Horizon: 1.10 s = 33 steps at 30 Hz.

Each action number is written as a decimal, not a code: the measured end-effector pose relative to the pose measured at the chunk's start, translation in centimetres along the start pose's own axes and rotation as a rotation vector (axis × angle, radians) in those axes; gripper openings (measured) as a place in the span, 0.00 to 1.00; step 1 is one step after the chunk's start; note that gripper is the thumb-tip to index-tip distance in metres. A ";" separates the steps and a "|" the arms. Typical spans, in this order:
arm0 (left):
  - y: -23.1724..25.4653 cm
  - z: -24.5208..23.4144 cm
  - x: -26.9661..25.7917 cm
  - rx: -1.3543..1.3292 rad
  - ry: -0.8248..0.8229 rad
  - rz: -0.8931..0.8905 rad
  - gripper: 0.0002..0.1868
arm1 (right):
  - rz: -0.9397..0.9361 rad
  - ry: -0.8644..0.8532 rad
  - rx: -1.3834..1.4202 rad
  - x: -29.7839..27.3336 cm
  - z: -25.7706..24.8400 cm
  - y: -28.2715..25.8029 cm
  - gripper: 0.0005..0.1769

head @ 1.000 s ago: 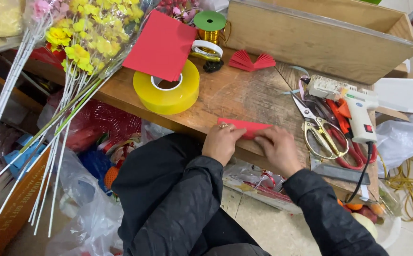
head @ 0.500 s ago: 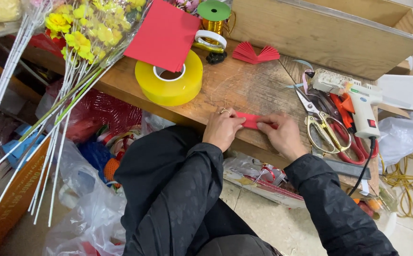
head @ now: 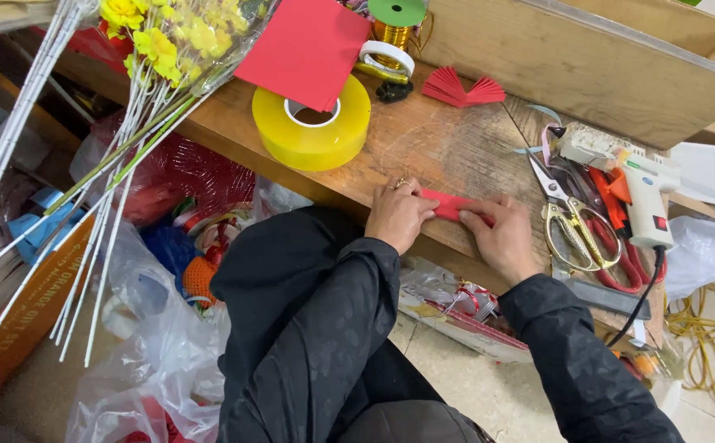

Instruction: Accordion-folding a small rectangular piece of red paper to create a decorative fan shape.

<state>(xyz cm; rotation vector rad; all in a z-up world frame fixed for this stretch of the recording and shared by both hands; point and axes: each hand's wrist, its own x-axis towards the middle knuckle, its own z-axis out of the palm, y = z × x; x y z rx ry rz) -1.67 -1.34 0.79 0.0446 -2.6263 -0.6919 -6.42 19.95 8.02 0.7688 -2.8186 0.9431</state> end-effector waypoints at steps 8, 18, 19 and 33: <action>0.7 -0.6 0.0 -0.017 -0.051 -0.037 0.08 | -0.198 0.129 -0.085 -1.2 0.6 1.1 0.09; 0.3 -0.1 -0.3 0.000 -0.035 -0.012 0.10 | -0.332 0.060 -0.525 -5.1 -0.5 -3.3 0.23; 1.2 -0.9 -1.0 0.001 -0.034 -0.011 0.10 | -0.333 0.061 -0.524 -5.1 -0.4 -3.0 0.23; 8.8 -3.9 -5.7 0.155 -0.054 0.015 0.40 | -0.344 0.069 -0.572 -5.4 0.3 -2.5 0.27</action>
